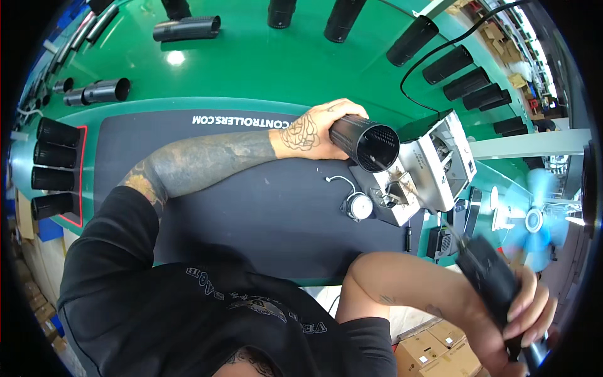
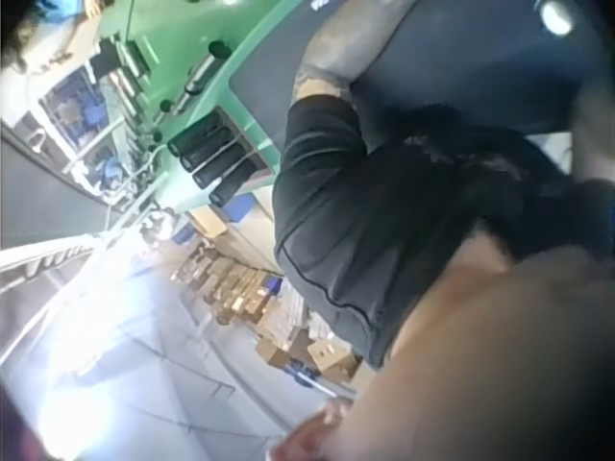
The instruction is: The recorder is assembling black plastic tube components using an electric power screwdriver at a production workbench.
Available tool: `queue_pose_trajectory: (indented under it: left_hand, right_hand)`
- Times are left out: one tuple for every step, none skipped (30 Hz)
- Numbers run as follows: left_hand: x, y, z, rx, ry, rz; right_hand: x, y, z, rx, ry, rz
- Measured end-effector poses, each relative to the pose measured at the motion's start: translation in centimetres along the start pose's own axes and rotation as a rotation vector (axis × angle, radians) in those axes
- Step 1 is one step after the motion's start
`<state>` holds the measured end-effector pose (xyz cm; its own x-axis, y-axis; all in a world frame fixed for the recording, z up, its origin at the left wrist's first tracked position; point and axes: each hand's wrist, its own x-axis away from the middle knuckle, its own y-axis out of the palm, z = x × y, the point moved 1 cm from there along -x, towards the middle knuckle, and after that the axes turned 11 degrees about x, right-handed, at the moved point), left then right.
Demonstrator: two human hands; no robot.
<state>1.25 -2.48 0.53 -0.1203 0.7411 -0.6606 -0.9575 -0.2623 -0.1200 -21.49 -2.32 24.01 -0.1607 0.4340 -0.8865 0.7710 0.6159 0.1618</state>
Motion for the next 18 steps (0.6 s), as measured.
queue_pose_trajectory:
  left_hand:
    - [0.0,0.1,-0.1,0.003,0.005,0.003]
    - [0.0,-0.1,-0.1,0.004,-0.009,-0.016]
    - [0.0,-0.2,0.0,0.006,-0.023,-0.034]
    - [0.0,-0.2,-0.1,0.003,-0.02,-0.031]
    - [0.1,-0.1,-0.1,0.005,-0.021,-0.031]
    - [0.1,0.0,-0.1,0.007,-0.021,-0.031]
    - [0.1,-0.1,0.0,0.006,-0.018,-0.029]
    - [0.1,-0.1,0.0,0.014,-0.03,-0.028]
    - [0.0,-0.1,0.0,0.023,-0.041,-0.028]
    - [0.0,-0.2,0.0,0.026,-0.041,-0.03]
    - [0.0,-0.2,-0.1,0.026,-0.055,-0.02]
    - [0.0,-0.3,-0.1,0.027,-0.067,-0.01]
    - [-0.1,-0.4,-0.1,0.027,-0.065,-0.009]
    - [0.0,-0.4,0.0,0.027,-0.063,-0.019]
    - [0.1,-0.6,0.0,0.026,-0.06,-0.028]
    - [0.0,-0.6,0.1,0.014,-0.055,-0.031]
    - [0.0,-0.5,0.0,0.014,-0.049,-0.026]
    - [0.0,-0.5,-0.2,0.028,-0.042,-0.023]
  right_hand:
    - [0.2,0.1,1.0,-0.032,-0.015,0.001]
    - [0.3,0.2,2.0,-0.035,-0.018,-0.003]
    - [0.4,0.4,3.0,-0.009,0.041,-0.063]
    - [0.2,0.8,3.8,0.018,0.099,-0.123]
    - [0.2,1.5,4.2,0.092,0.206,-0.199]
    - [0.5,2.3,5.0,0.103,0.215,-0.176]
    - [0.7,3.0,5.9,0.116,0.223,-0.152]
    - [0.8,2.9,6.5,0.098,0.22,-0.169]
    - [0.7,2.9,7.0,0.081,0.218,-0.186]
    - [0.9,3.4,7.3,0.135,0.179,-0.162]
    - [0.9,3.3,7.4,0.139,0.179,-0.161]
    - [0.9,3.2,7.4,0.12,0.171,-0.196]
    - [0.6,3.1,7.4,0.095,0.161,-0.234]
    - [0.4,3.1,7.4,0.07,0.151,-0.273]
    - [0.6,3.4,7.3,0.013,0.121,-0.258]
    - [0.6,3.1,7.0,-0.021,0.107,-0.286]
    - [0.4,2.9,6.6,-0.056,0.092,-0.315]
    - [0.4,2.9,6.2,-0.007,0.073,-0.297]
